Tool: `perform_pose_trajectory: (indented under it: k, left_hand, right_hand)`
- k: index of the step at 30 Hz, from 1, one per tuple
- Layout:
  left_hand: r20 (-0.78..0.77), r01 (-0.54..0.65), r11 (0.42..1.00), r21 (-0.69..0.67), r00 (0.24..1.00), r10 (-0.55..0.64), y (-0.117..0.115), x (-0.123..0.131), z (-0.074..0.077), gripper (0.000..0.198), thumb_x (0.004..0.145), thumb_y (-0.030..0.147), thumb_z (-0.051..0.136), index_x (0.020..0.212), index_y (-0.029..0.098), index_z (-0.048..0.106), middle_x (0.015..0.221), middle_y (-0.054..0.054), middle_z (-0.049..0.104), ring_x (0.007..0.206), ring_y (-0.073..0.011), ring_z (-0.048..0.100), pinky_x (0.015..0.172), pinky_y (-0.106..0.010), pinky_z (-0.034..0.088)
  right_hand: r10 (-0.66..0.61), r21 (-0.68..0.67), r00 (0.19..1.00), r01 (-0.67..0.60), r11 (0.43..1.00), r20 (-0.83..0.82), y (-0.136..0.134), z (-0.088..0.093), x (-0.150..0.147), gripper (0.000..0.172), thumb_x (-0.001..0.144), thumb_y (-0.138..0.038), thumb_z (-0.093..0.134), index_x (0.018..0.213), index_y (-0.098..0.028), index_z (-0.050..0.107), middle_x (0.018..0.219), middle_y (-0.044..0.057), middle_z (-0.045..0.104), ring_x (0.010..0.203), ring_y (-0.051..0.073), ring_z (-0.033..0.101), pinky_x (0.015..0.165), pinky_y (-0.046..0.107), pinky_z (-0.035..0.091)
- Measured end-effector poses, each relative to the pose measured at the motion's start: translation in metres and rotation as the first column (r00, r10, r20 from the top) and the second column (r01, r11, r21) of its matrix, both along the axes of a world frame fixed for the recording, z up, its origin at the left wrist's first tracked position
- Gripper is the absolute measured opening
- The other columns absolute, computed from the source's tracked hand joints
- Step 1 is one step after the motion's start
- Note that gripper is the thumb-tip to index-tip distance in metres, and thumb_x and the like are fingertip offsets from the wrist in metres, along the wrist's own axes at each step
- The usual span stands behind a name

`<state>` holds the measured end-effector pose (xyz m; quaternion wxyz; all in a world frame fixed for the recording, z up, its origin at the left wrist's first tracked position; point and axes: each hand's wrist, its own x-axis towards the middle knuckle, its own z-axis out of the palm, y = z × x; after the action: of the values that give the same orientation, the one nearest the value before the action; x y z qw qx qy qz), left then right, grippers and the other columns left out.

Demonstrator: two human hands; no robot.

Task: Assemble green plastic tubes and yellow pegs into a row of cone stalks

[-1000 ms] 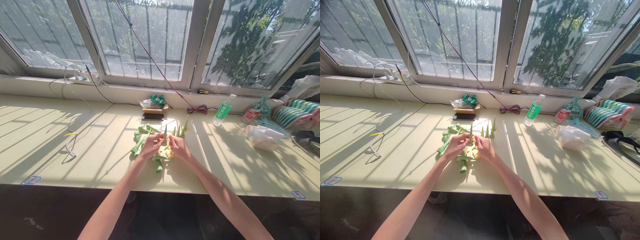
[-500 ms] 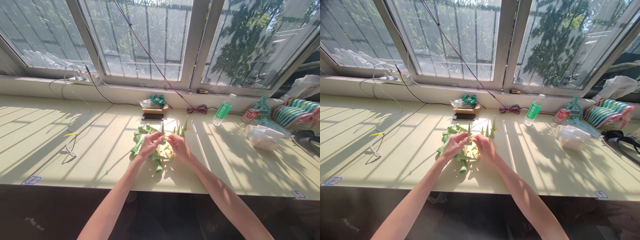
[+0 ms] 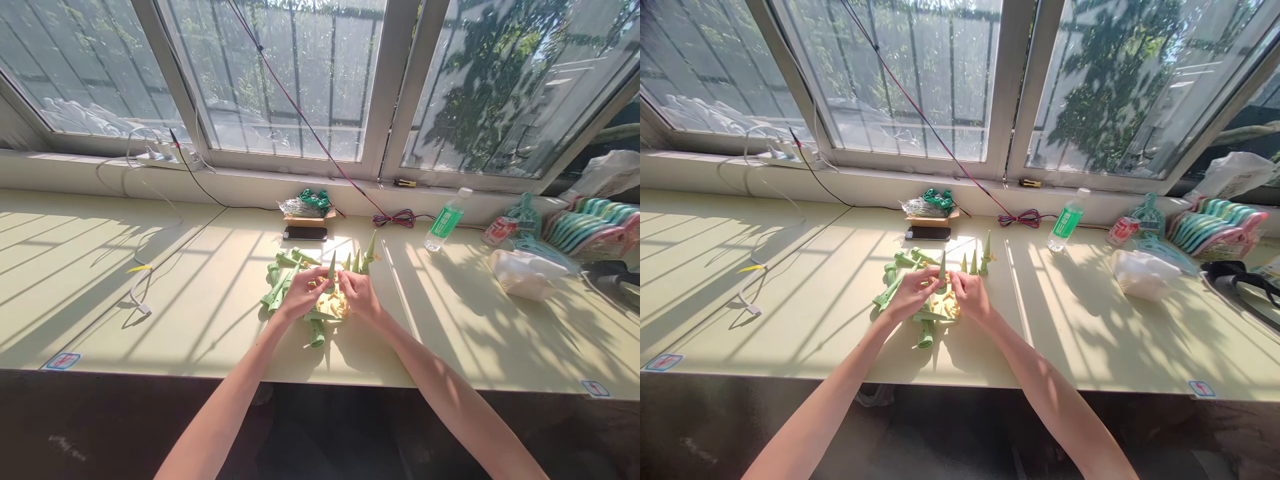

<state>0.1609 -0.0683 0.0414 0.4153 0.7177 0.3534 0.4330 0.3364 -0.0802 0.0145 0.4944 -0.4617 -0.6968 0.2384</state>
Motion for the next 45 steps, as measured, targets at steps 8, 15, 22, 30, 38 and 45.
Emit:
perform_pose_trajectory:
  k: [8, 15, 22, 30, 38, 45]
  left_hand:
    - [0.105, -0.083, 0.990, -0.118, 0.990, 0.095, 0.003, -0.002, -0.001, 0.041, 0.080, 0.050, 0.075, 0.102, 0.015, 0.074, 0.100, -0.011, 0.076, 0.096, -0.0264, 0.072, 0.078, -0.033, 0.059]
    - [0.142, -0.094, 0.955, -0.281, 0.980, 0.138, -0.001, -0.004, 0.003, 0.045, 0.077, 0.054, 0.077, 0.101, 0.016, 0.073, 0.095, -0.011, 0.076, 0.067, -0.0173, 0.067, 0.043, -0.022, 0.042]
    - [0.123, -0.047, 0.981, -0.188, 0.990, 0.071, 0.000, -0.004, 0.001, 0.041, 0.082, 0.049, 0.074, 0.105, 0.015, 0.072, 0.094, -0.010, 0.074, 0.081, -0.0199, 0.069, 0.054, -0.023, 0.049]
    - [0.046, 0.003, 1.000, -0.022, 0.999, -0.002, 0.002, -0.003, 0.000, 0.040, 0.085, 0.048, 0.070, 0.109, 0.017, 0.075, 0.105, -0.009, 0.072, 0.078, -0.0170, 0.066, 0.069, -0.029, 0.059]
    - [-0.036, -0.021, 0.999, 0.030, 0.999, 0.022, 0.001, -0.001, 0.000, 0.035, 0.088, 0.043, 0.066, 0.111, 0.018, 0.076, 0.098, -0.009, 0.071, 0.070, -0.0138, 0.055, 0.063, -0.026, 0.056]
    - [-0.006, -0.024, 1.000, 0.006, 1.000, 0.024, 0.002, -0.001, -0.001, 0.038, 0.086, 0.048, 0.068, 0.108, 0.017, 0.075, 0.104, -0.009, 0.073, 0.082, -0.0190, 0.067, 0.067, -0.027, 0.058]
  right_hand:
    - [0.032, 0.088, 0.999, -0.030, 0.996, -0.021, 0.000, 0.004, 0.002, 0.027, 0.096, -0.043, 0.057, 0.105, -0.019, 0.064, 0.085, 0.004, 0.069, 0.061, 0.013, 0.060, 0.057, 0.026, 0.048]
    - [0.100, 0.252, 0.995, -0.099, 0.963, 0.009, 0.004, -0.002, 0.002, 0.027, 0.101, -0.040, 0.050, 0.104, -0.021, 0.068, 0.095, 0.007, 0.072, 0.076, 0.017, 0.066, 0.066, 0.029, 0.054]
    - [0.104, 0.175, 0.993, -0.113, 0.978, 0.060, 0.002, -0.001, 0.005, 0.034, 0.102, -0.043, 0.043, 0.092, -0.018, 0.065, 0.086, 0.007, 0.067, 0.073, 0.018, 0.061, 0.068, 0.031, 0.049]
    - [0.081, 0.059, 0.994, -0.086, 0.995, 0.073, -0.002, 0.003, 0.004, 0.040, 0.102, -0.044, 0.040, 0.071, -0.020, 0.048, 0.063, -0.002, 0.045, 0.057, 0.012, 0.039, 0.055, 0.026, 0.033]
    - [0.072, -0.122, 0.993, -0.083, 0.989, -0.094, 0.005, -0.007, -0.002, 0.048, 0.098, -0.056, 0.039, 0.063, -0.023, 0.038, 0.054, -0.004, 0.038, 0.049, 0.011, 0.035, 0.047, 0.025, 0.029]
    - [0.078, -0.137, 0.989, -0.095, 0.986, -0.128, 0.004, -0.007, -0.004, 0.051, 0.099, -0.059, 0.038, 0.064, -0.022, 0.040, 0.055, -0.003, 0.040, 0.049, 0.011, 0.038, 0.047, 0.025, 0.031]
